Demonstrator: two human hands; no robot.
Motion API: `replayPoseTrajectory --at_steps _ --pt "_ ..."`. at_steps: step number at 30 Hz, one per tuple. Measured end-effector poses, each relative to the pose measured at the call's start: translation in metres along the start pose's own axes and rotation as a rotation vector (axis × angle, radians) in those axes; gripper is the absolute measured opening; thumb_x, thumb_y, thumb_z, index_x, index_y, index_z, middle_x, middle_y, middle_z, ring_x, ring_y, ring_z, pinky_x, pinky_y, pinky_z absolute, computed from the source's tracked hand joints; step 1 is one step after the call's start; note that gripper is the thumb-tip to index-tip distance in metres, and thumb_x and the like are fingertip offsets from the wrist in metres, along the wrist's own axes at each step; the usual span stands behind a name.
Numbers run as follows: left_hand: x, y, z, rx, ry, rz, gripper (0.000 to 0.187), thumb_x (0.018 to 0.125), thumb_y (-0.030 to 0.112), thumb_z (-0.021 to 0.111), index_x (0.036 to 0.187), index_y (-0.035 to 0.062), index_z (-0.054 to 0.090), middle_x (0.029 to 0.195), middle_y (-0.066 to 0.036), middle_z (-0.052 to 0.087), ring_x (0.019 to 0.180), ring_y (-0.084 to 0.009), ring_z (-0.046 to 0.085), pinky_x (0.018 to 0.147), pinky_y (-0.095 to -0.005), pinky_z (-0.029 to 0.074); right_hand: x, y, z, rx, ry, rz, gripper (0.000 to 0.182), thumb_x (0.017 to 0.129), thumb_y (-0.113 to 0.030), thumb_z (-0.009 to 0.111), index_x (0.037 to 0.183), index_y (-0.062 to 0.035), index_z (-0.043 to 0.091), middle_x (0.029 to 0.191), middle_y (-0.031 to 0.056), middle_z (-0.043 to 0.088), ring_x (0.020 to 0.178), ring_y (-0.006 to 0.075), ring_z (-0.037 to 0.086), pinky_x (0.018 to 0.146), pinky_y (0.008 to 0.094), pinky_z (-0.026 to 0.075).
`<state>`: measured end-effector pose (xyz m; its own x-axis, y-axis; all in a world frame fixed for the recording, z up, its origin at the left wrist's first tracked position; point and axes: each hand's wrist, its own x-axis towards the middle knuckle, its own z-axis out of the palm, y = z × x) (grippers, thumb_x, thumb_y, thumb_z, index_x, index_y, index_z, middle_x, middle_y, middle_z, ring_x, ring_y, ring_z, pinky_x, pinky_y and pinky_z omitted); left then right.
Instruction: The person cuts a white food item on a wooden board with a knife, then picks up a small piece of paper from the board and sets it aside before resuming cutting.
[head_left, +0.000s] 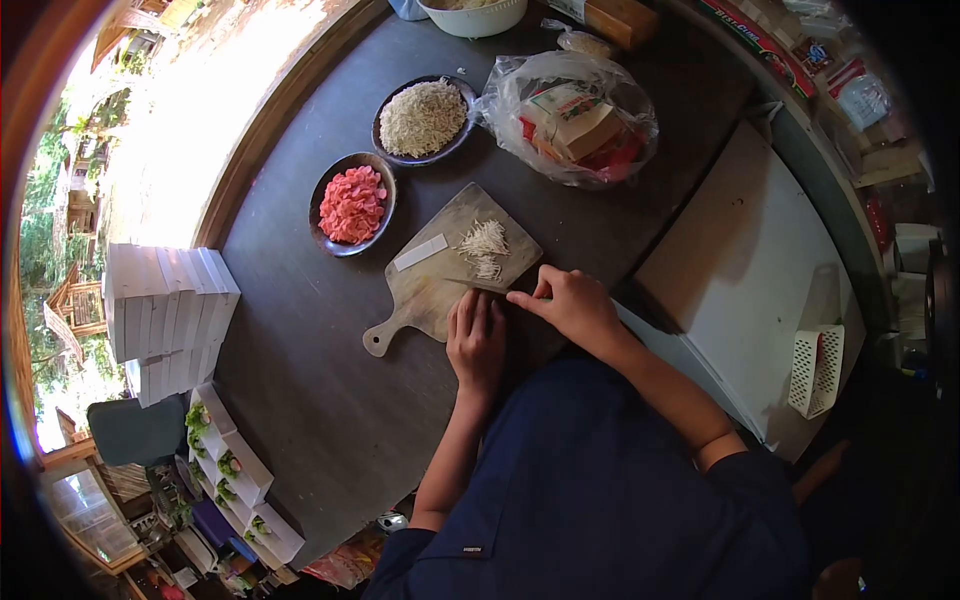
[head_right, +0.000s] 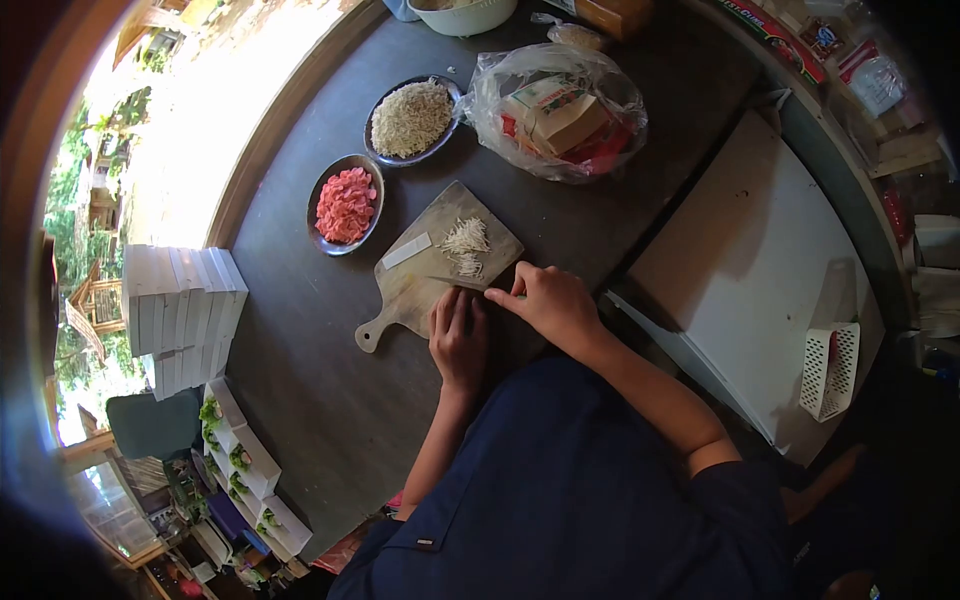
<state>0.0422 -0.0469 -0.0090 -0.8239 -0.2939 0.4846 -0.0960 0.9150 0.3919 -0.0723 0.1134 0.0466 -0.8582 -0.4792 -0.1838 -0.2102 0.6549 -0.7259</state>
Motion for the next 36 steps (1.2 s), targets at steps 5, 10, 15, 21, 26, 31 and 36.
replayPoseTrajectory --at_steps 5,10,15,21,26,31,36 --pt "0.002 0.002 -0.001 0.002 0.008 0.001 0.029 0.091 0.004 0.080 0.119 -0.0006 0.076 0.124 -0.013 0.072 0.114 -0.0333 0.071 0.098 -0.0424 0.060 -0.003 0.000 0.000 -0.015 -0.013 0.003 0.056 0.091 -0.062 0.081 0.082 -0.0077 0.070 0.077 0.0132 0.077 0.077 0.0385 0.078 0.072 0.0480 0.061" --pt "0.001 0.000 0.000 -0.001 0.015 0.005 0.027 0.090 0.003 0.080 0.117 -0.0018 0.076 0.123 -0.013 0.072 0.113 -0.0332 0.072 0.098 -0.0425 0.060 -0.004 -0.005 -0.003 -0.063 -0.027 -0.001 0.056 0.092 -0.061 0.080 0.081 -0.0078 0.069 0.076 0.0132 0.077 0.078 0.0386 0.078 0.072 0.0487 0.061" --pt "0.001 0.001 0.000 -0.009 0.008 -0.001 0.028 0.090 0.003 0.080 0.117 -0.0023 0.076 0.124 -0.014 0.072 0.114 -0.0330 0.072 0.098 -0.0423 0.060 -0.003 -0.002 0.001 -0.070 -0.028 -0.029 0.054 0.095 -0.060 0.077 0.083 -0.0073 0.070 0.073 0.0152 0.076 0.078 0.0374 0.079 0.072 0.0488 0.063" --pt "0.000 0.001 0.000 0.005 -0.003 -0.020 0.031 0.090 0.004 0.080 0.120 -0.0016 0.076 0.126 -0.014 0.072 0.115 -0.0339 0.071 0.099 -0.0430 0.059 0.008 0.001 0.018 0.045 -0.002 -0.002 0.057 0.091 -0.060 0.082 0.080 -0.0061 0.068 0.075 0.0130 0.076 0.077 0.0379 0.078 0.070 0.0468 0.060" --pt "0.001 0.004 -0.005 -0.008 -0.021 -0.040 0.030 0.092 0.006 0.080 0.121 -0.0002 0.076 0.127 -0.014 0.072 0.116 -0.0336 0.070 0.099 -0.0430 0.059 0.005 0.002 0.011 0.097 0.002 0.006 0.058 0.091 -0.061 0.082 0.080 -0.0050 0.069 0.076 0.0129 0.076 0.077 0.0375 0.078 0.069 0.0455 0.059" --pt "-0.002 0.002 -0.001 -0.022 -0.016 -0.043 0.029 0.092 0.006 0.079 0.121 0.0005 0.075 0.128 -0.013 0.071 0.117 -0.0329 0.070 0.098 -0.0425 0.059 0.001 0.003 0.008 -0.026 -0.006 -0.017 0.058 0.091 -0.063 0.081 0.082 -0.0069 0.069 0.077 0.0138 0.077 0.078 0.0384 0.078 0.071 0.0483 0.060" --pt "0.001 0.004 -0.002 -0.014 -0.016 -0.036 0.030 0.091 0.006 0.079 0.121 0.0003 0.075 0.128 -0.013 0.071 0.117 -0.0329 0.070 0.098 -0.0426 0.059 0.001 0.000 0.004 -0.042 -0.022 -0.007 0.057 0.092 -0.063 0.080 0.082 -0.0078 0.070 0.078 0.0137 0.078 0.079 0.0388 0.078 0.073 0.0488 0.061"
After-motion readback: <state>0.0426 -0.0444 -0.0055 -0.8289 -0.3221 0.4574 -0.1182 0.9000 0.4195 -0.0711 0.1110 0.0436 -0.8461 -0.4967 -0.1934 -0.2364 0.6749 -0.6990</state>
